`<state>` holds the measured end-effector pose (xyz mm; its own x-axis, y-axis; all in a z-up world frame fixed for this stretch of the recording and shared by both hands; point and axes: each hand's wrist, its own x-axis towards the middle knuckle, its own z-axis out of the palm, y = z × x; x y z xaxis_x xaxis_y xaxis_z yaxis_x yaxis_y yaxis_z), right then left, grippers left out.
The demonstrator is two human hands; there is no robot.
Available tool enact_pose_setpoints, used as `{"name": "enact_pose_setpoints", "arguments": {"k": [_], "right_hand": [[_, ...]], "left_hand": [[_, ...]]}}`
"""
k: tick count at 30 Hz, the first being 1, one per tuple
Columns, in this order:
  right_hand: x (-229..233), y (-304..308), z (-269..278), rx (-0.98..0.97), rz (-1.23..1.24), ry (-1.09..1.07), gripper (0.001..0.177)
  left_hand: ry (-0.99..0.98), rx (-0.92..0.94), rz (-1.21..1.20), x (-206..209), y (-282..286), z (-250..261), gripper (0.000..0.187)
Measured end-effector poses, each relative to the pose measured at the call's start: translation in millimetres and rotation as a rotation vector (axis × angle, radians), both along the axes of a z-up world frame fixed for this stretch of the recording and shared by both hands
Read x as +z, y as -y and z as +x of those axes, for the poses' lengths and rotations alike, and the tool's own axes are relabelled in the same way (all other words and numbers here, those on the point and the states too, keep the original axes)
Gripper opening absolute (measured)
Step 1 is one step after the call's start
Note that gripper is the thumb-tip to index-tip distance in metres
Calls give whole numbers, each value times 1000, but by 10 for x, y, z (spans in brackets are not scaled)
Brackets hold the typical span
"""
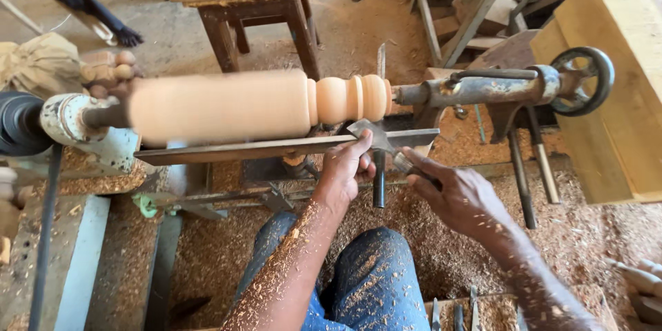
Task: The person shapes a wooden spindle on a lathe using various chisels. They hold a chisel against the rotating wood to carve decorative patterns and grooves, then switch between different tools placed on a bench.
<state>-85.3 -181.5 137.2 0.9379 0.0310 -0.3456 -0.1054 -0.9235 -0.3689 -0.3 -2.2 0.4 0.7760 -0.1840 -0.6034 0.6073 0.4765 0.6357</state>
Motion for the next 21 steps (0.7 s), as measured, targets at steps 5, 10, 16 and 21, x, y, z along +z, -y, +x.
{"name": "enact_pose_setpoints", "arguments": {"k": [5, 10, 16, 21], "right_hand": [[35, 244, 209, 37, 17, -104, 59], [20, 426, 390, 141, 68, -63, 62], [-18, 543, 516, 139, -1, -102, 58], [-1, 595, 617, 150, 23, -88, 59]], "left_hand": [[17, 26, 63, 20, 98, -69, 36], [-13, 86, 111, 103, 212, -120, 35], [2, 154, 86, 133, 307, -164, 36], [-4, 177, 85, 115, 355, -140, 33]]}}
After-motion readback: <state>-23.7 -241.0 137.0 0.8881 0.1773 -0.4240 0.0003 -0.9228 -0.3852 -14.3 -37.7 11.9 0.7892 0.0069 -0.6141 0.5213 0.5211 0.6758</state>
